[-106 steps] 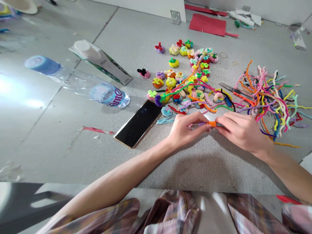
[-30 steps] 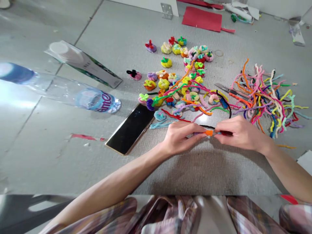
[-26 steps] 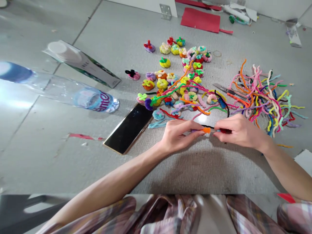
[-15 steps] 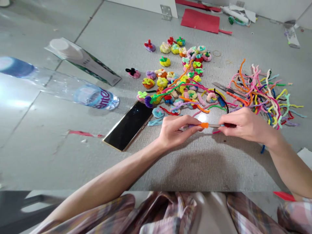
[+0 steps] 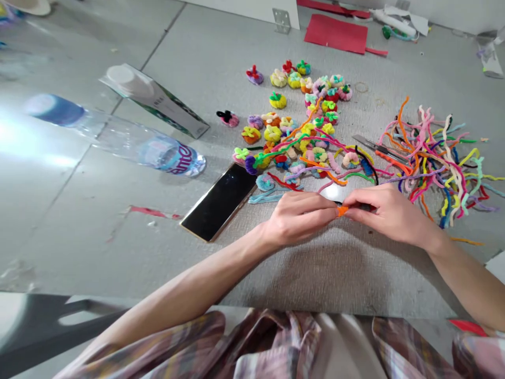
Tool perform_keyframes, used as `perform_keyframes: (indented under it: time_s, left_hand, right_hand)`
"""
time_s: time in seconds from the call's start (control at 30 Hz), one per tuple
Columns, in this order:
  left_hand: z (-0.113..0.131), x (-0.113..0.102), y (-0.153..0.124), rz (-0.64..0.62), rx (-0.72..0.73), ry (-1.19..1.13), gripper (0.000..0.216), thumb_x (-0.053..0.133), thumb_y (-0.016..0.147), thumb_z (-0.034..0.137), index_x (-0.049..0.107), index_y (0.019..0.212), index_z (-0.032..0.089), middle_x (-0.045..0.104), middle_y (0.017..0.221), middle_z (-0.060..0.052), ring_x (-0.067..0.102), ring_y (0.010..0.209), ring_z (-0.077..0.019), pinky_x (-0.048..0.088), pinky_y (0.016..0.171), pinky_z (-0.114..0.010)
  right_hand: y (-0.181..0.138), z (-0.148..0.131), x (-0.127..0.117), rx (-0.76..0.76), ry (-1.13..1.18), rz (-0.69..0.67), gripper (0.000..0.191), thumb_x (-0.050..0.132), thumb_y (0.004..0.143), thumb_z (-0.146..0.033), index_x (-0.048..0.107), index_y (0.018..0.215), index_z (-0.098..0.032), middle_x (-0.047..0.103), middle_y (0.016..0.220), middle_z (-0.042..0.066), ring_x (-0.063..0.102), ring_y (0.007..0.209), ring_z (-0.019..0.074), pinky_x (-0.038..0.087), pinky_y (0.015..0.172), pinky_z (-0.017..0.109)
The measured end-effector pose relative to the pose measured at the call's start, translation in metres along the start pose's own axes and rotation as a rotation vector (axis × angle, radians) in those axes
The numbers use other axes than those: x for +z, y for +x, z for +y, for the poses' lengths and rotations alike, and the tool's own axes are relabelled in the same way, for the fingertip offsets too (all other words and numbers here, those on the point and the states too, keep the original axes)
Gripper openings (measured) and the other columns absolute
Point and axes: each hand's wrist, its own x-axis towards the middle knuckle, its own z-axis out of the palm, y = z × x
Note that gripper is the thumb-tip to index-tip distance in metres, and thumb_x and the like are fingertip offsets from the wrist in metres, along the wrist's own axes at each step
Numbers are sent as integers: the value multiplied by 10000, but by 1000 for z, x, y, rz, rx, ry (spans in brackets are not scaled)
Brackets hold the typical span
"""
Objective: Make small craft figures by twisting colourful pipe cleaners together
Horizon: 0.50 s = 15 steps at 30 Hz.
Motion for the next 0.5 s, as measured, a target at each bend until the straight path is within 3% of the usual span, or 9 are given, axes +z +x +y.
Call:
perform_keyframes:
  time_s: [0.2, 0.5]
  left_hand:
    - [7, -4, 3, 19, -198, 38, 119, 774, 973, 171, 684, 1049, 187, 786, 802, -9, 751, 658, -132, 572, 627, -213]
    - [6, -6, 3, -26, -125, 25, 76, 705, 1032, 190, 692, 1103, 213, 803, 849, -25, 749, 686, -136, 586, 650, -230]
  right_hand:
    - [-10, -3, 6, -49, -170, 104, 138, 633, 1116, -310, 722, 1087, -208, 775, 1000, 48, 726, 904, 190, 478, 794, 293]
    - [-13, -5, 9, -61, -207, 169, 85, 649, 1096, -276, 703, 1046, -232, 769, 974, 43, 720, 904, 198, 500, 813, 304]
